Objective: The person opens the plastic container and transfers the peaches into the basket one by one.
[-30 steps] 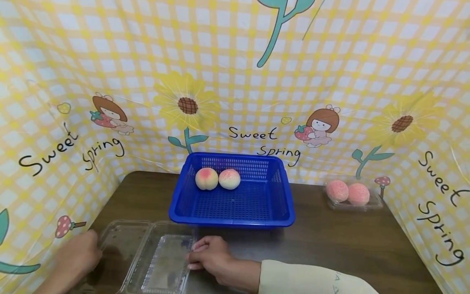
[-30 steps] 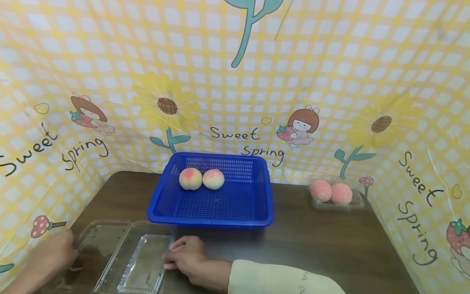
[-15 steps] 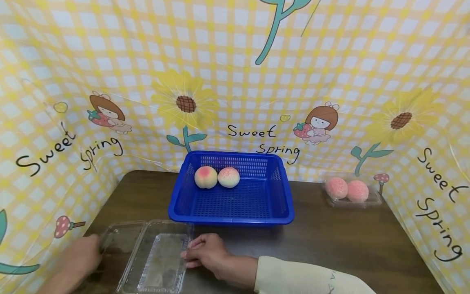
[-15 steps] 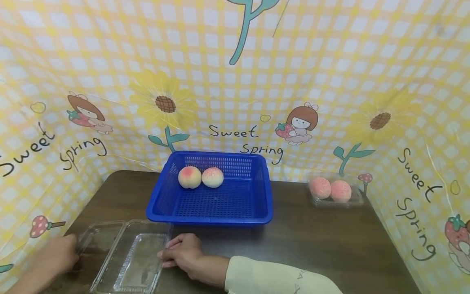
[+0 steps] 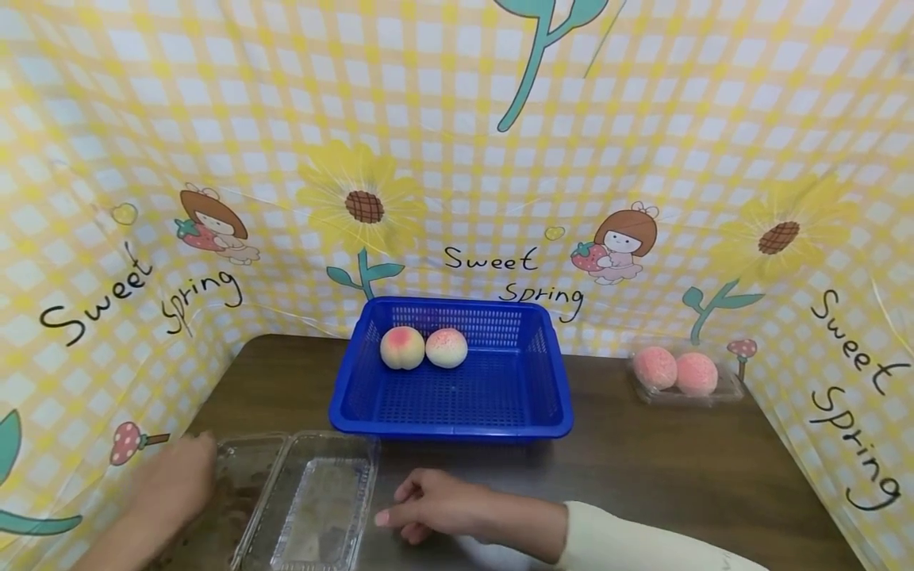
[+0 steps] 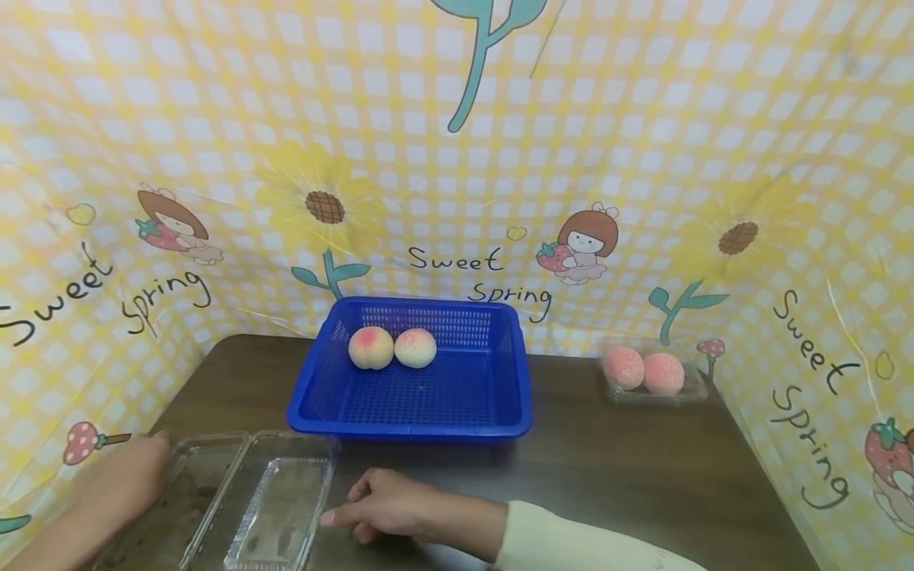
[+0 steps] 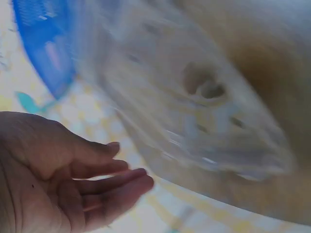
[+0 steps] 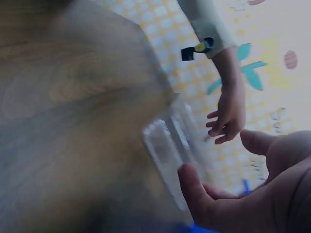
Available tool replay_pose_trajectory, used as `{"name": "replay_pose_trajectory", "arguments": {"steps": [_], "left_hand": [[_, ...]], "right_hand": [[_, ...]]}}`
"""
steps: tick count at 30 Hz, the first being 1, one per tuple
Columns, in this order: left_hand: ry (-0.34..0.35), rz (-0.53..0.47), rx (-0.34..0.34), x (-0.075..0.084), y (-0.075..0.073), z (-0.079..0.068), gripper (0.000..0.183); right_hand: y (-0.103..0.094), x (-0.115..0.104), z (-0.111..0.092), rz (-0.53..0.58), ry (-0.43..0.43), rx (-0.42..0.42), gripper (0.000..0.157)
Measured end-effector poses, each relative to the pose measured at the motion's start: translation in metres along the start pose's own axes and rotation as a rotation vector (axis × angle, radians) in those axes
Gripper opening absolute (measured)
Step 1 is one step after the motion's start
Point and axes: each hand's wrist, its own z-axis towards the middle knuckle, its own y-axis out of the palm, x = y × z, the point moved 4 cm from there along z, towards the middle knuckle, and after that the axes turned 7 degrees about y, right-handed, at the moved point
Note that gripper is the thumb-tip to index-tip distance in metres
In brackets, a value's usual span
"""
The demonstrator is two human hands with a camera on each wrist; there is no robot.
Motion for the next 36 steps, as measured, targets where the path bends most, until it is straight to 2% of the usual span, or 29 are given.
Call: {"name": "replay_pose_trajectory", "arguments": {"steps": [2, 4, 6, 8, 12, 15, 17, 21, 24, 26, 29, 31, 33, 36], "left_hand": [[0.064, 0.014, 0.124, 0.026, -0.014, 0.003, 0.021], [0.148, 0.001, 0.242, 0.054, -0.026, 0.005, 0.031], [0.235, -0.033, 0.333, 0.081, -0.035, 0.006, 0.038], [0.334, -0.074, 0.393, 0.103, -0.039, 0.01, 0.04], [0.523, -0.092, 0.441, 0.132, -0.038, 0.019, 0.04], [0.641, -0.056, 0.444, 0.142, -0.034, 0.025, 0.04], [0.683, -0.034, 0.434, 0.145, -0.03, 0.027, 0.038], [0.661, -0.012, 0.383, 0.146, -0.022, 0.031, 0.034], [0.628, 0.006, 0.328, 0.147, -0.017, 0.034, 0.032], [0.615, 0.016, 0.288, 0.148, -0.014, 0.035, 0.032], [0.595, 0.034, 0.241, 0.149, -0.012, 0.035, 0.035], [0.582, 0.042, 0.217, 0.15, -0.011, 0.035, 0.041], [0.573, 0.049, 0.202, 0.151, -0.012, 0.035, 0.045], [0.566, 0.056, 0.191, 0.152, -0.013, 0.035, 0.048]], "right_hand": [[-0.014, -0.003, -0.016, -0.018, -0.065, -0.02, 0.027], [-0.033, -0.006, -0.033, -0.046, -0.147, -0.002, 0.025], [-0.057, -0.008, -0.05, -0.085, -0.219, 0.045, 0.023], [-0.086, -0.01, -0.066, -0.12, -0.278, 0.129, 0.024], [-0.151, -0.006, -0.093, -0.15, -0.318, 0.331, 0.028], [-0.203, 0.001, -0.107, -0.195, -0.304, 0.502, 0.028], [-0.236, 0.006, -0.115, -0.248, -0.274, 0.609, 0.03], [-0.294, 0.022, -0.126, -0.511, -0.176, 0.806, 0.044], [-0.328, 0.041, -0.128, -0.711, -0.13, 0.88, 0.051], [-0.346, 0.054, -0.127, -0.785, -0.127, 0.912, 0.049], [-0.369, 0.073, -0.129, -0.859, -0.102, 0.974, 0.044], [-0.382, 0.083, -0.131, -0.892, -0.053, 1.008, 0.044], [-0.393, 0.092, -0.134, -0.905, -0.005, 1.019, 0.045], [-0.405, 0.103, -0.137, -0.883, 0.034, 0.993, 0.046]]}}
